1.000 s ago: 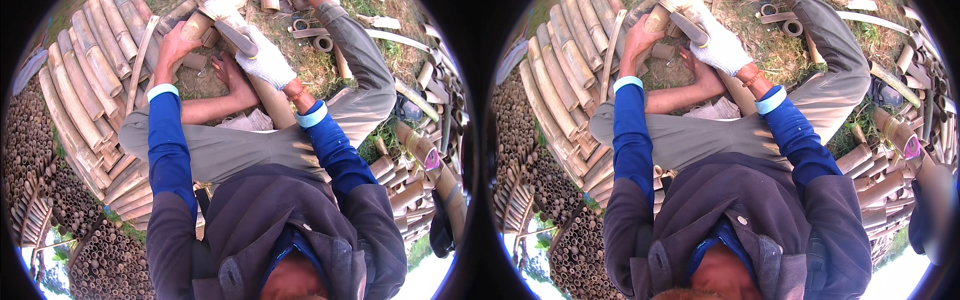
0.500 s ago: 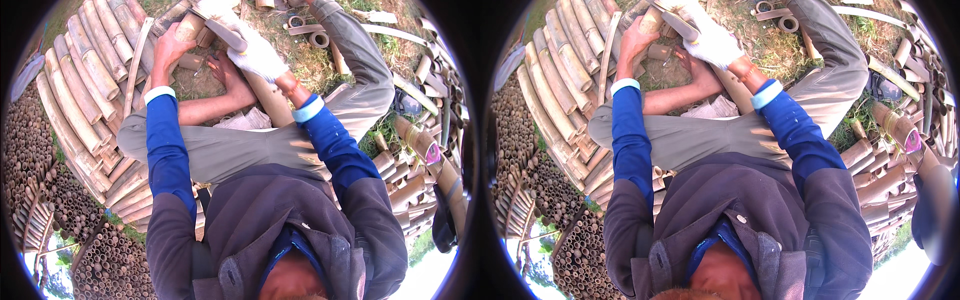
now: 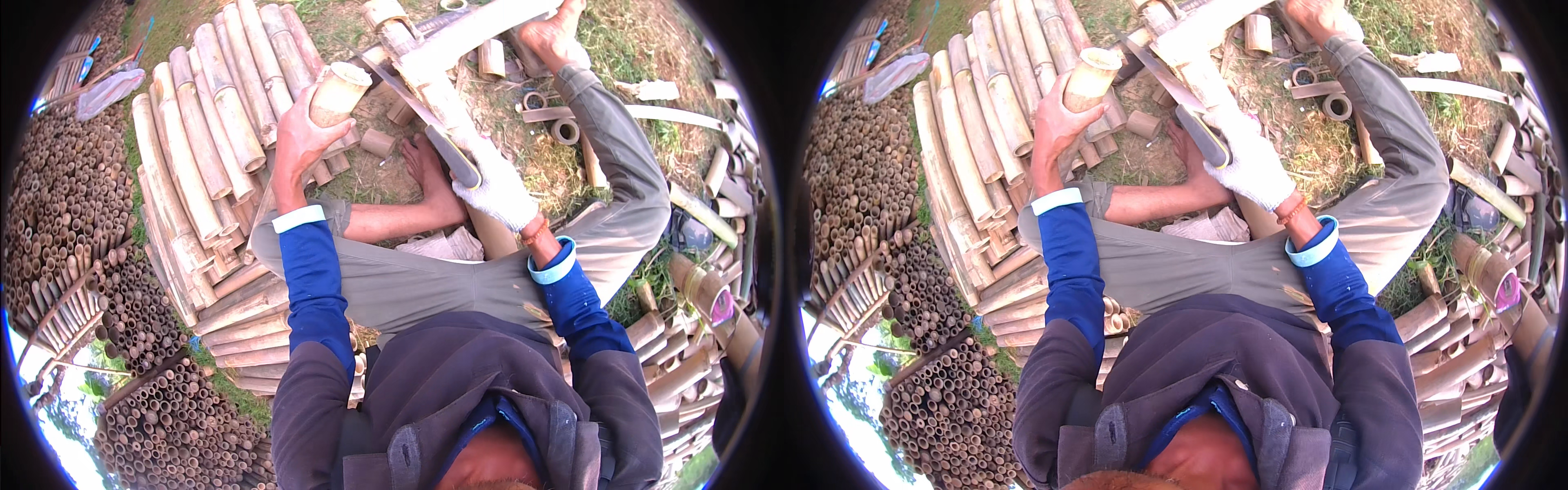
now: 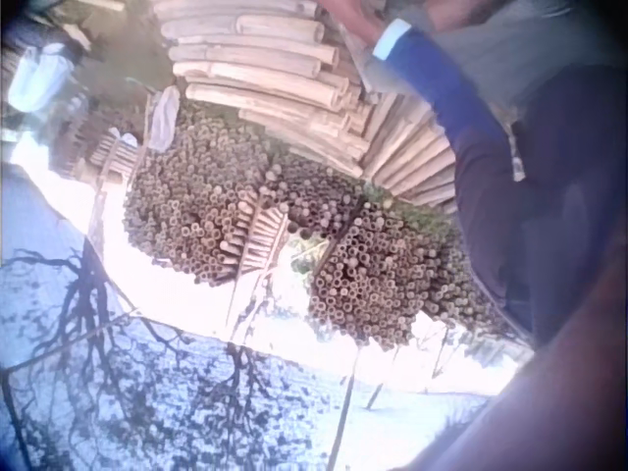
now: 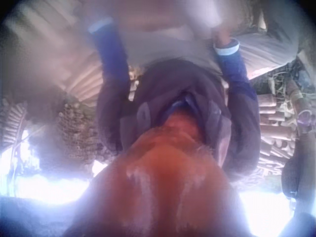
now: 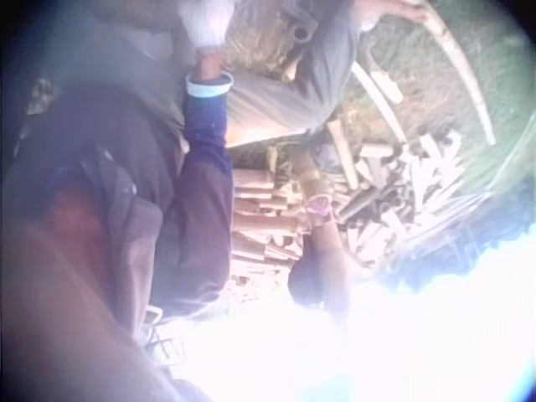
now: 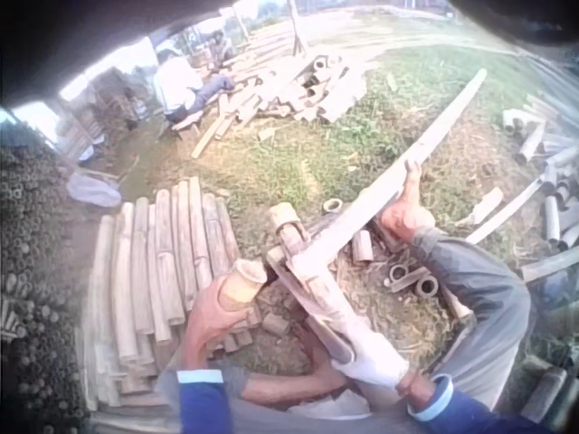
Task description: The person sits on the ground and uses a hand saw to cut long bamboo poles into shorter sections. They position each pole on a wooden support, saw through it, and then place the cut pieces into a nearby stack.
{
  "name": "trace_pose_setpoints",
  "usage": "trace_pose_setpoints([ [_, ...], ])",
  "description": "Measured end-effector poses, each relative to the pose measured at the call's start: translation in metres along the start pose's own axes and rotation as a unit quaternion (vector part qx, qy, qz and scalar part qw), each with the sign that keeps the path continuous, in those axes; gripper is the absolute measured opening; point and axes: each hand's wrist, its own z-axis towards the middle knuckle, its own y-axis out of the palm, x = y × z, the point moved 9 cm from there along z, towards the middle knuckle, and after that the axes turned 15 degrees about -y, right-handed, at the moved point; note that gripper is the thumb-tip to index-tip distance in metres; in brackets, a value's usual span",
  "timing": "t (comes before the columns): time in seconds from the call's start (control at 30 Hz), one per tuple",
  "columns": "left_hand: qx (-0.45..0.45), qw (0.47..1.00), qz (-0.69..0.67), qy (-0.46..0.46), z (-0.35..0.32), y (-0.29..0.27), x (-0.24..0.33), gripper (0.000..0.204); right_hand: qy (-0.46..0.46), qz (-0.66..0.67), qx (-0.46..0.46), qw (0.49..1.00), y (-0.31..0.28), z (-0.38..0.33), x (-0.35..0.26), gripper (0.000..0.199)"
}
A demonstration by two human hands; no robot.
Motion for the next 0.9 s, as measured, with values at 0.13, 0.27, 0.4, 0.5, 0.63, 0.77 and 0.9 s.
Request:
trace_pose_setpoints([
  [0.13, 0.057, 0.998, -0.034, -0.007, -0.019, -0.025, 0.001, 0.086, -0.034, -0.031, -0.173, 0.984, 0.053, -0.014, -0.023, 0.068],
  [0.27, 0.177, 0.984, 0.009, -0.008, -0.042, -0.062, 0.005, 0.084, -0.038, -0.022, -0.243, 0.969, 0.096, -0.035, -0.013, 0.064],
  [0.4, 0.219, 0.975, 0.02, 0.013, -0.065, -0.083, 0.002, 0.083, -0.067, 0.025, -0.239, 0.968, 0.094, -0.029, -0.022, 0.06],
  [0.5, 0.111, 0.994, 0.008, 0.009, -0.063, -0.051, -0.007, 0.084, -0.018, 0.106, -0.135, 0.985, 0.078, -0.002, -0.027, 0.069],
  [0.63, 0.036, 0.997, -0.046, 0.051, -0.063, -0.009, -0.013, 0.088, 0.156, 0.332, 0.019, 0.93, 0.082, 0.032, 0.017, 0.093],
  [0.77, -0.029, 0.999, -0.023, 0.026, -0.065, 0.025, -0.02, 0.086, 0.149, 0.409, 0.005, 0.9, 0.098, 0.083, 0.004, 0.089],
  [0.9, -0.018, 0.999, -0.023, 0.039, -0.074, 0.036, -0.029, 0.097, 0.199, 0.533, -0.001, 0.823, 0.129, 0.088, -0.011, 0.076],
])
